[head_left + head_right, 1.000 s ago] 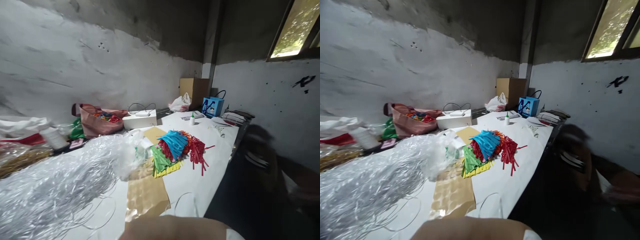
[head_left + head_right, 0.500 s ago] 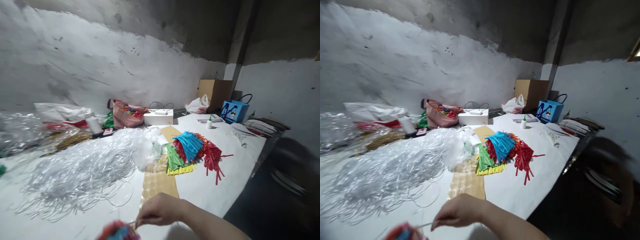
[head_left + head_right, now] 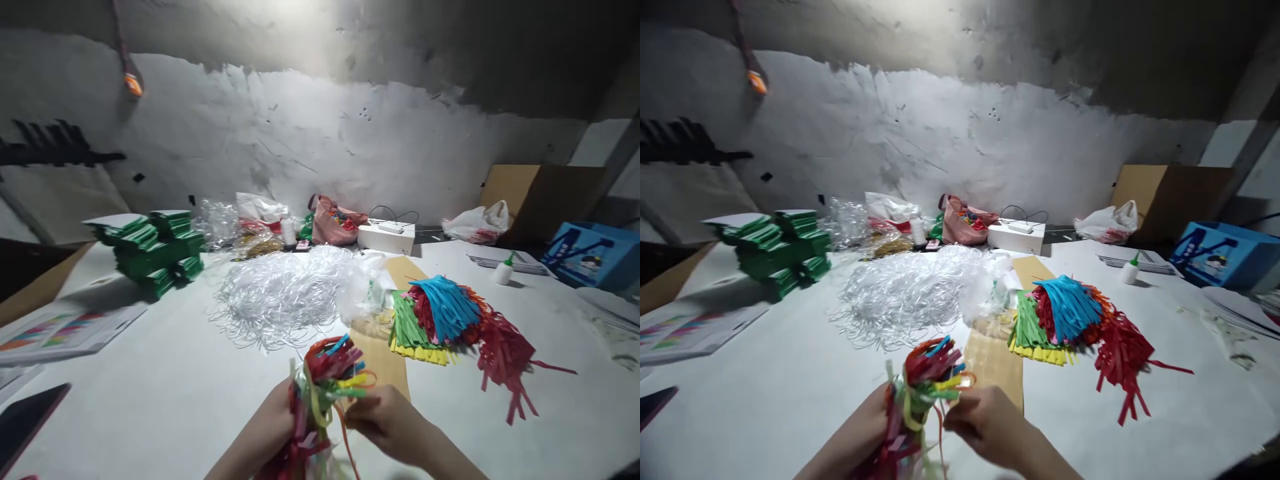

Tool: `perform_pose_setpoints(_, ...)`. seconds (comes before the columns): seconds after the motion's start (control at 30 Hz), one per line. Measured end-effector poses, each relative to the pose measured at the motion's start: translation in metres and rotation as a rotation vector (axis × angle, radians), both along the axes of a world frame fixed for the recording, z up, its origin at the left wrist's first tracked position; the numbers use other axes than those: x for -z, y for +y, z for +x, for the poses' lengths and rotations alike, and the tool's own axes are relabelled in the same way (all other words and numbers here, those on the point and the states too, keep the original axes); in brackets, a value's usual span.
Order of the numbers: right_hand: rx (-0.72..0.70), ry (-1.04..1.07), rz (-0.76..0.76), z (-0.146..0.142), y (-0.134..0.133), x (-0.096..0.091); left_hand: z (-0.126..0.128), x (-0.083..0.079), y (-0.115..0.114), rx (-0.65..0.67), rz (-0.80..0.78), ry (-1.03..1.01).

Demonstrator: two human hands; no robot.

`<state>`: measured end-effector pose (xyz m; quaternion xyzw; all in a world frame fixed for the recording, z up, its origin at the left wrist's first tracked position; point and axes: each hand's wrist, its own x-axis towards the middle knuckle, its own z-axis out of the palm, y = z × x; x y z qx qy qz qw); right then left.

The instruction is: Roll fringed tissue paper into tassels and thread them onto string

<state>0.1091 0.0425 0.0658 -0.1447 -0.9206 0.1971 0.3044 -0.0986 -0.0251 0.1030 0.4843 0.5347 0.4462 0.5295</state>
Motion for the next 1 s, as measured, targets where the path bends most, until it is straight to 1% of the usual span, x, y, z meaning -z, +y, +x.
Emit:
perform_pose_setpoints(0.1,0.066,-0.08,0.17,-0.002,-0.021,-0.009,0.003,0.007,0.003,-0.005,0.081,0.127)
perform_pose_setpoints(0.17,0.11,-0.113,0.284,-0.005,-0.026,-0.017,0.008,0.012,0.001,0.002,0.133,0.227)
perform_pose_setpoints(0.23,0.153,-0.089,0.328,-0.011,-0.024,-0.022,0.011,0.015,-0.002,-0.004,0.168,0.288)
perform_pose_setpoints(0.27,0.183,-0.051,0.31,-0.013,-0.022,-0.021,0.012,0.017,-0.005,-0.005,0.179,0.277)
perform_pose_setpoints(0.33,0.242,0.055,0.199,-0.017,-0.019,-0.017,0.013,0.024,-0.009,0.019,0.179,0.161)
perform_pose_setpoints(0.4,0.294,0.144,0.095,-0.021,-0.018,-0.008,0.013,0.035,-0.011,0.05,0.152,-0.049)
perform_pose_setpoints(0.43,0.313,0.168,0.071,-0.022,-0.019,-0.004,0.014,0.042,-0.011,0.037,0.133,-0.151)
perform_pose_setpoints(0.5,0.318,0.211,0.043,-0.024,-0.022,0.006,0.017,0.054,-0.009,-0.076,0.089,-0.291)
perform_pose_setpoints(0.57,0.301,0.304,-0.044,-0.025,-0.025,0.014,0.023,0.063,-0.006,-0.246,0.054,-0.369)
perform_pose_setpoints(0.63,0.344,0.448,-0.22,-0.026,-0.027,0.02,0.03,0.069,-0.004,-0.362,0.046,-0.451)
perform_pose_setpoints(0.7,0.409,0.568,-0.475,-0.029,-0.025,0.023,0.038,0.074,-0.003,-0.395,0.05,-0.534)
perform_pose_setpoints(0.77,0.385,0.607,-0.748,-0.032,-0.02,0.025,0.046,0.078,-0.003,-0.375,0.033,-0.569)
perform_pose_setpoints(0.8,0.35,0.603,-0.853,-0.033,-0.017,0.025,0.049,0.08,-0.003,-0.349,0.021,-0.582)
perform_pose_setpoints(0.83,0.321,0.598,-0.922,-0.034,-0.014,0.025,0.051,0.082,-0.003,-0.314,0.007,-0.601)
perform_pose_setpoints(0.87,0.307,0.589,-0.96,-0.035,-0.011,0.026,0.053,0.082,-0.002,-0.275,-0.004,-0.627)
perform_pose_setpoints(0.93,0.321,0.586,-0.974,-0.036,-0.01,0.028,0.053,0.082,0.0,-0.197,-0.02,-0.679)
perform_pose_setpoints(1.0,0.319,0.579,-0.992,-0.037,-0.012,0.036,0.05,0.079,0.004,-0.15,-0.039,-0.679)
